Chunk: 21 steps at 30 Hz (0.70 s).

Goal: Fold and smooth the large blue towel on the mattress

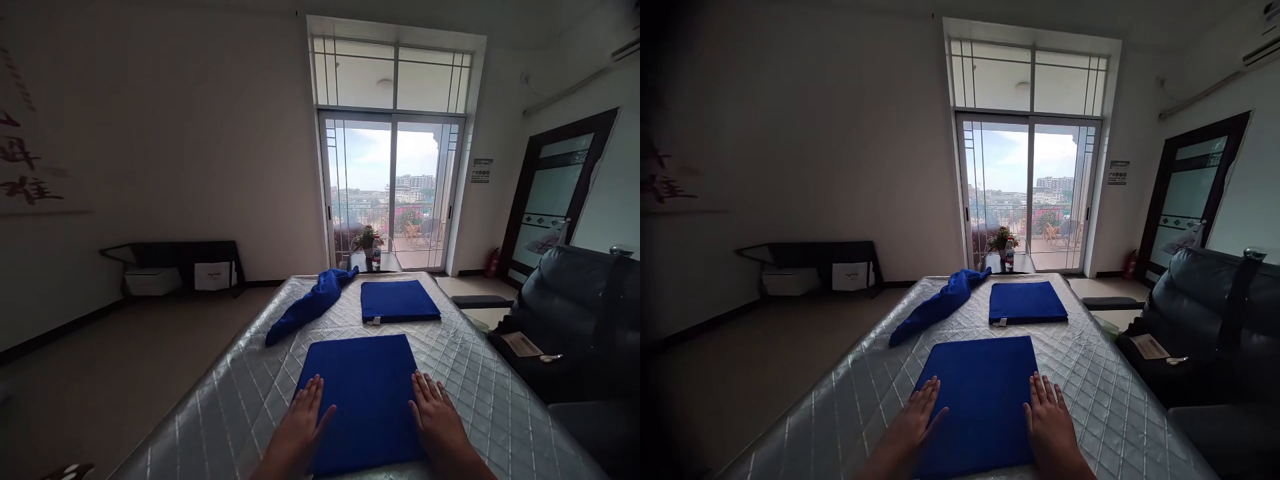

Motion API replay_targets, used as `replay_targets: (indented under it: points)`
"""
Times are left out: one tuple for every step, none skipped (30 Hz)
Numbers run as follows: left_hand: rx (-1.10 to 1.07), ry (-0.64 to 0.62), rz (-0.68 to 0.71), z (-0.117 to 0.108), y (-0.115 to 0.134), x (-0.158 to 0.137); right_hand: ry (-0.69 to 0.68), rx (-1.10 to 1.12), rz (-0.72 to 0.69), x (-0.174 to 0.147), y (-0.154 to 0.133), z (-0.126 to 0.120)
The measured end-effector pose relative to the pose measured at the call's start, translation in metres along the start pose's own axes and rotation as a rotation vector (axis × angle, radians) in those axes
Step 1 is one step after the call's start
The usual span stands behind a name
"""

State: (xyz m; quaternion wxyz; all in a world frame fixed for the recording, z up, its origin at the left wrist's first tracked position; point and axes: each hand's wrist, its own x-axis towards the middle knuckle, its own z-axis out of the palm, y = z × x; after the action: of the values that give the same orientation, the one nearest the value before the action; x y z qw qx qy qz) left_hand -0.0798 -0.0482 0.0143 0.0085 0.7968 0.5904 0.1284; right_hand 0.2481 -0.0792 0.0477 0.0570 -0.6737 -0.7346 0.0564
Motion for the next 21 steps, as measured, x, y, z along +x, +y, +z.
replay_targets:
  points:
    - [-0.022,-0.019,0.046,-0.001,0.018,0.003,-0.004,0.005,-0.004,-0.006,0.001,0.002]
    - [-0.046,-0.038,0.102,-0.002,0.038,0.007,-0.013,0.011,-0.005,-0.011,0.002,0.005]
    - [-0.07,-0.055,0.167,-0.002,0.059,0.01,-0.024,0.017,-0.002,-0.016,0.003,0.009]
    - [-0.094,-0.068,0.237,-0.001,0.08,0.014,-0.034,0.026,0.002,-0.02,0.004,0.013]
    - [-0.119,-0.079,0.309,0.0,0.1,0.017,-0.042,0.037,0.002,-0.023,0.004,0.017]
    - [-0.144,-0.085,0.375,0.001,0.119,0.02,-0.049,0.048,0.001,-0.025,0.005,0.021]
    - [-0.168,-0.089,0.426,0.003,0.136,0.023,-0.051,0.059,-0.001,-0.027,0.006,0.024]
    - [-0.188,-0.094,0.459,0.004,0.149,0.026,-0.05,0.068,-0.006,-0.028,0.006,0.025]
    - [-0.204,-0.103,0.474,0.006,0.158,0.028,-0.05,0.075,-0.009,-0.029,0.007,0.026]
    - [-0.211,-0.113,0.47,0.007,0.163,0.03,-0.05,0.08,-0.009,-0.029,0.007,0.026]
    - [-0.21,-0.122,0.457,0.008,0.164,0.031,-0.049,0.085,-0.007,-0.029,0.007,0.025]
    - [-0.2,-0.13,0.438,0.01,0.16,0.032,-0.046,0.093,-0.005,-0.029,0.007,0.025]
    - [-0.185,-0.139,0.418,0.011,0.153,0.031,-0.044,0.102,-0.005,-0.028,0.007,0.024]
    - [-0.167,-0.145,0.398,0.013,0.143,0.03,-0.043,0.111,-0.003,-0.028,0.007,0.023]
    - [-0.146,-0.147,0.378,0.014,0.129,0.028,-0.044,0.118,-0.002,-0.028,0.007,0.023]
    - [-0.123,-0.141,0.356,0.017,0.113,0.026,-0.046,0.124,-0.001,-0.028,0.008,0.023]
    - [-0.097,-0.132,0.33,0.019,0.094,0.022,-0.05,0.127,0.002,-0.028,0.008,0.024]
    - [-0.07,-0.12,0.297,0.022,0.074,0.016,-0.053,0.129,0.006,-0.028,0.008,0.024]
    - [-0.039,-0.107,0.261,0.024,0.054,0.01,-0.052,0.131,0.008,-0.027,0.009,0.025]
    - [-0.006,-0.096,0.217,0.026,0.033,0.003,-0.048,0.132,0.008,-0.027,0.009,0.026]
    - [0.027,-0.087,0.173,0.026,0.013,-0.006,-0.042,0.133,0.008,-0.027,0.009,0.027]
